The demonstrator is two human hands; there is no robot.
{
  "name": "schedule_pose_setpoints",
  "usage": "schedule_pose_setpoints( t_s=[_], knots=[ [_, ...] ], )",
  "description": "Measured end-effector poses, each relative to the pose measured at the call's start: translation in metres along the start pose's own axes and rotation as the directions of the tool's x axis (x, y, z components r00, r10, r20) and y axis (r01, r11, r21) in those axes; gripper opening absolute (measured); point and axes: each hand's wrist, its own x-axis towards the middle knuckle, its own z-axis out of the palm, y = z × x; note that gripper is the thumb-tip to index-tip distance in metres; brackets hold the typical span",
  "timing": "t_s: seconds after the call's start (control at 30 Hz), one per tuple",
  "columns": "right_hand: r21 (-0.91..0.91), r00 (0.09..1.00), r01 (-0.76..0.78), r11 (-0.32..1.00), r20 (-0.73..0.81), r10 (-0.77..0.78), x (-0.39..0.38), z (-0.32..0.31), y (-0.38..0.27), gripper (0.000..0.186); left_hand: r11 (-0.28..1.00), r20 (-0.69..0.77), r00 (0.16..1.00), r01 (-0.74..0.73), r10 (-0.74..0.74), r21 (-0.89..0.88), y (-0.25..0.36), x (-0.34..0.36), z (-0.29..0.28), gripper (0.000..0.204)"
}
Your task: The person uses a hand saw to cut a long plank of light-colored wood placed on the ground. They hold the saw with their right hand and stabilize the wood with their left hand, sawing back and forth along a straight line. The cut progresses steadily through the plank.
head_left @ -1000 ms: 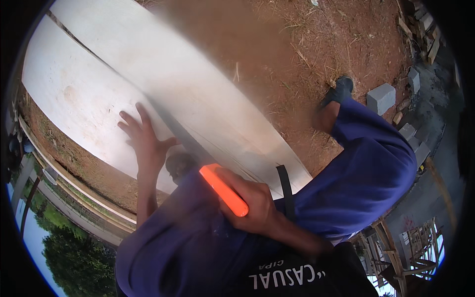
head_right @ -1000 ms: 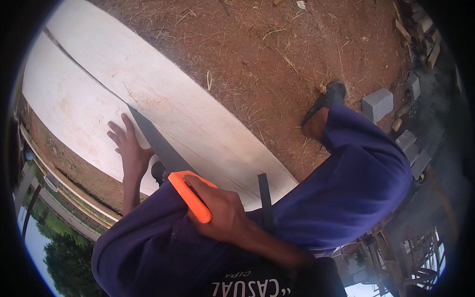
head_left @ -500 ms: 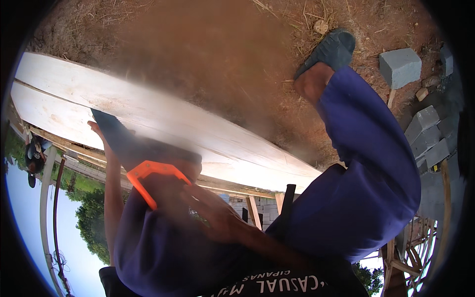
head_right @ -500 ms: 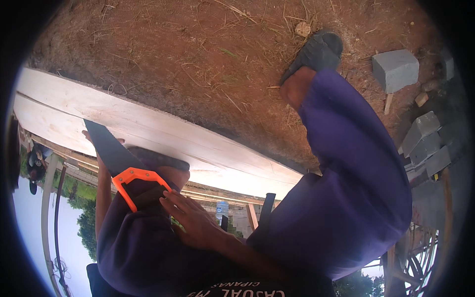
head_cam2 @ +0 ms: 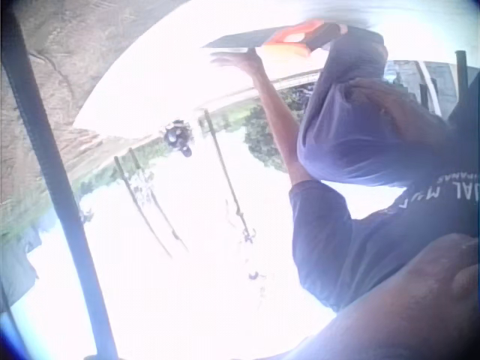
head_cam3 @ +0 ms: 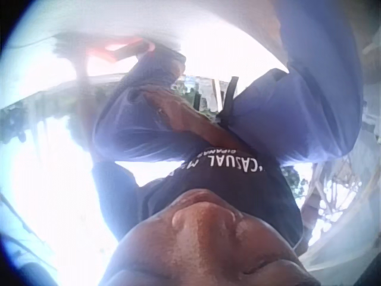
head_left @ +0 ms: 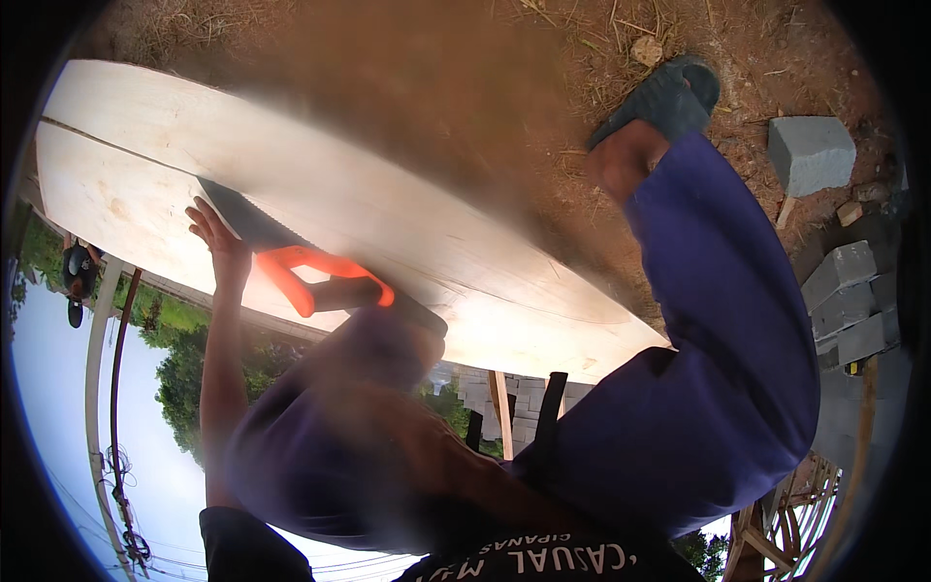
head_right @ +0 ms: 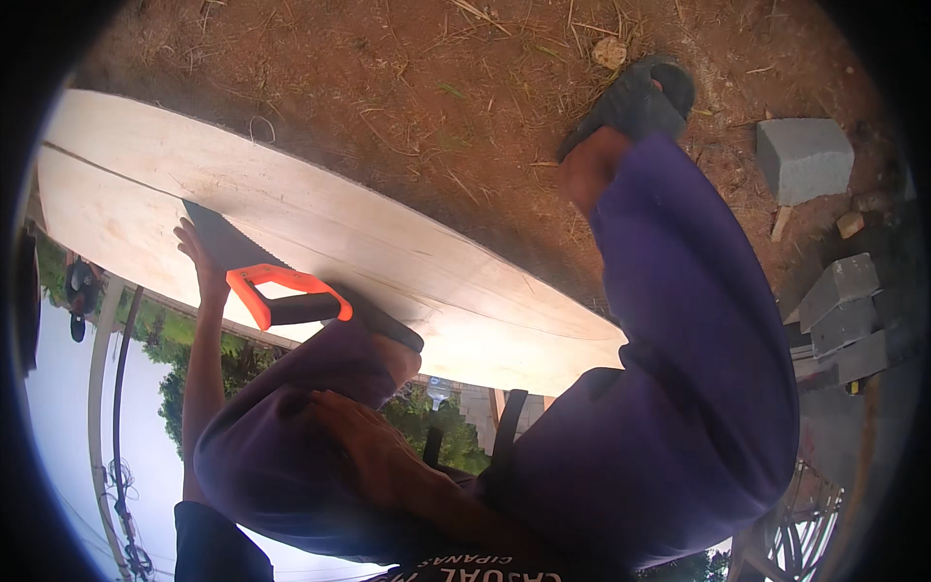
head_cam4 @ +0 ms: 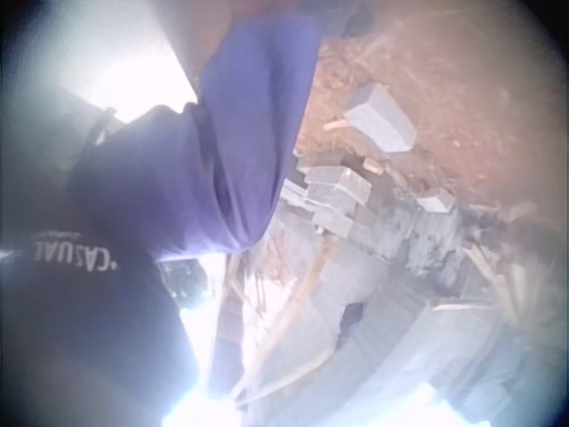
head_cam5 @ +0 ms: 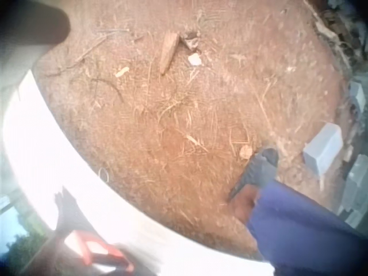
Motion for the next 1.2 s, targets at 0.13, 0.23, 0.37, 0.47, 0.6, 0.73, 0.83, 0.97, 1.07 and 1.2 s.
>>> schedule_pose_setpoints(
  t_s=[0.13, 0.23, 0.37, 0.47, 0.6, 0.73, 0.83, 0.97, 1.07, 1.2],
  knots=[
    [-0.035, 0.997, 0.025, 0.999, -0.078, -0.028, 0.014, -0.004, 0.019, 0.063, 0.983, 0.102, 0.981, 0.156, -0.165, 0.095, 0.024, 0.004, -0.012, 0.110],
    [-0.057, 0.992, 0.057, 0.997, -0.106, -0.063, 0.032, -0.008, 0.043, 0.060, 0.997, -0.033, 0.999, -0.018, 0.021, 0.078, -0.028, 0.001, 0.013, 0.109],
    [-0.165, 0.980, 0.157, 0.974, -0.093, -0.174, 0.045, 0.002, 0.065, 0.052, 0.991, -0.094, 0.987, -0.131, 0.127, -0.040, -0.044, -0.017, 0.021, 0.110],
    [-0.198, 0.940, 0.282, 0.939, -0.138, -0.312, 0.049, 0.013, 0.074, 0.047, 0.960, -0.144, 0.980, -0.169, 0.139, -0.223, -0.021, -0.023, 0.012, 0.116],
    [-0.383, 0.821, 0.396, 0.834, -0.259, -0.509, 0.069, 0.028, 0.080, 0.047, 0.927, -0.248, 0.940, -0.292, 0.233, -0.237, -0.038, -0.019, 0.029, 0.120],
    [-0.605, 0.696, 0.542, 0.584, -0.066, -0.715, 0.100, 0.056, 0.095, 0.066, 0.973, -0.267, 0.963, -0.081, 0.022, -0.214, -0.003, -0.019, 0.021, 0.123],
    [-0.650, 0.690, 0.585, 0.486, 0.083, -0.719, 0.101, 0.079, 0.096, 0.069, 0.978, -0.298, 0.953, -0.109, 0.052, -0.178, -0.002, -0.029, 0.009, 0.121],
    [-0.796, 0.749, 0.363, 0.484, -0.060, -0.660, 0.103, 0.108, 0.108, 0.065, 0.966, -0.250, 0.968, -0.091, 0.029, -0.242, -0.002, -0.033, 0.001, 0.117],
    [-0.963, 0.598, 0.182, 0.200, -0.053, -0.800, 0.098, 0.111, 0.096, 0.070, 0.951, -0.286, 0.956, -0.150, 0.069, -0.270, -0.016, -0.037, 0.010, 0.114],
    [-0.846, 0.788, -0.133, 0.517, -0.406, -0.462, 0.109, 0.103, 0.084, 0.083, 0.925, -0.327, 0.941, -0.194, 0.082, -0.326, -0.017, -0.036, 0.012, 0.114]
  ],
)
